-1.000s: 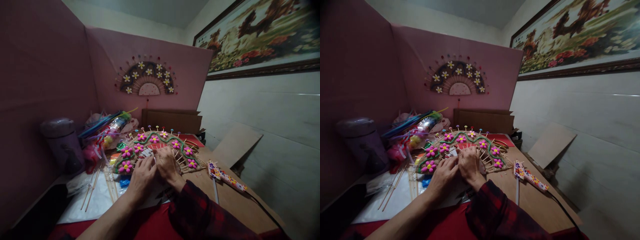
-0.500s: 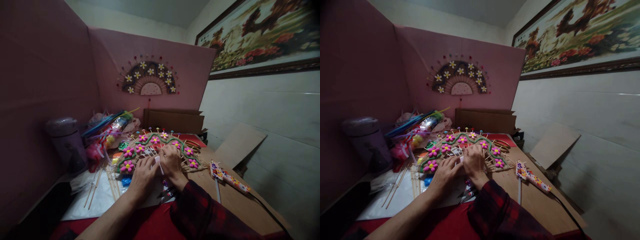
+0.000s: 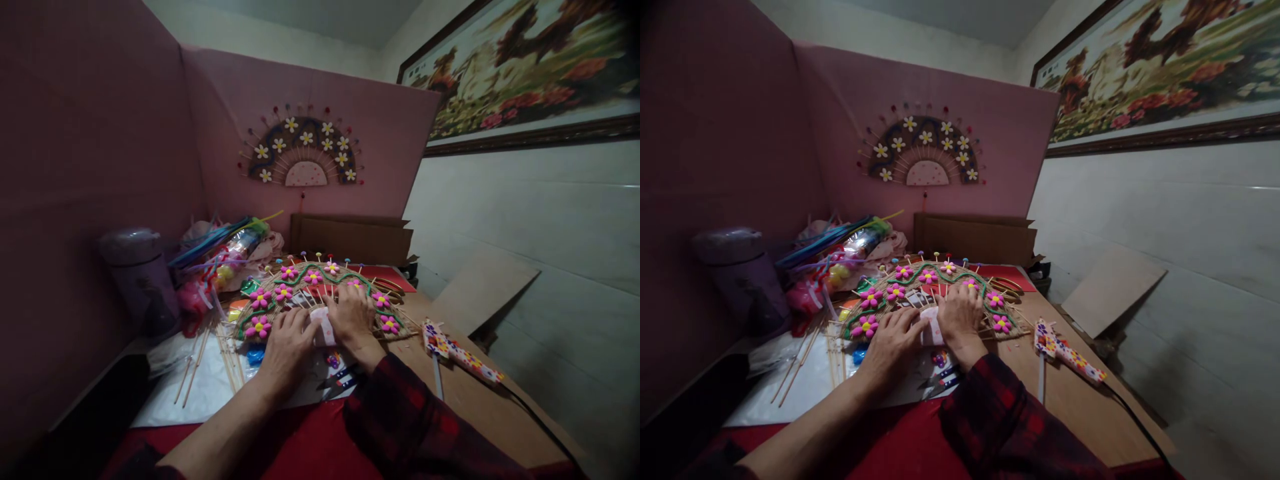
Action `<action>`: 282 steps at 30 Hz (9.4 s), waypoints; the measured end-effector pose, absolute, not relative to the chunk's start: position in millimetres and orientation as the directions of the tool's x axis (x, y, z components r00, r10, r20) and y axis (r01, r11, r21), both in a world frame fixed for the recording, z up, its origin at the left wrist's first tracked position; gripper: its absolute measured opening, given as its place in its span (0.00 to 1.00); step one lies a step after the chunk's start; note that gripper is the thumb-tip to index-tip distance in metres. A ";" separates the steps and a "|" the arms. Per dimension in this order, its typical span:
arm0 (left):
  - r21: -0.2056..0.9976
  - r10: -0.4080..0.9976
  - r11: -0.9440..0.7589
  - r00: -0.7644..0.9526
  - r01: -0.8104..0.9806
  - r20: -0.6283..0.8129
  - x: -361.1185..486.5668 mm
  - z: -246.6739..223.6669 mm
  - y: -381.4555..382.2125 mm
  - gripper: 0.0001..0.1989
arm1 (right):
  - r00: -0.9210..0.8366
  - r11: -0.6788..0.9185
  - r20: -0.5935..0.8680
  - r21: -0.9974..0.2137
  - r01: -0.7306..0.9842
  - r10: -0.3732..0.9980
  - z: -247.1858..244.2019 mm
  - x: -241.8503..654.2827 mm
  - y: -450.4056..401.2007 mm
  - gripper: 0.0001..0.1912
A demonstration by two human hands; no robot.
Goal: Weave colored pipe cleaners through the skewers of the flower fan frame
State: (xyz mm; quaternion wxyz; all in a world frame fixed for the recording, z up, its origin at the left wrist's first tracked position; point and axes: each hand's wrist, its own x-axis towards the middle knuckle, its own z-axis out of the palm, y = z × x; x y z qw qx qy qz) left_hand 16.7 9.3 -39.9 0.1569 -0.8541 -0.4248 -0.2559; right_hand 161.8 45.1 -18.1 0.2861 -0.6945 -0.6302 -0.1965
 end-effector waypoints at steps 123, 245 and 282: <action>0.932 0.966 0.258 0.033 -0.254 -0.258 -79.8 -2.3 62.4 0.29 | -0.240 0.443 0.629 -0.187 0.877 0.739 -32.6 136.6 30.0 0.07; 0.589 0.914 0.102 -0.310 0.801 0.263 -111.8 27.6 39.7 0.01 | -0.222 0.519 0.765 -0.167 0.838 0.605 -41.7 135.3 30.6 0.12; 0.140 0.806 0.262 -0.296 0.955 0.512 -104.2 72.1 82.6 0.16 | -0.210 0.503 0.738 -0.199 0.841 0.642 -39.8 134.1 30.7 0.10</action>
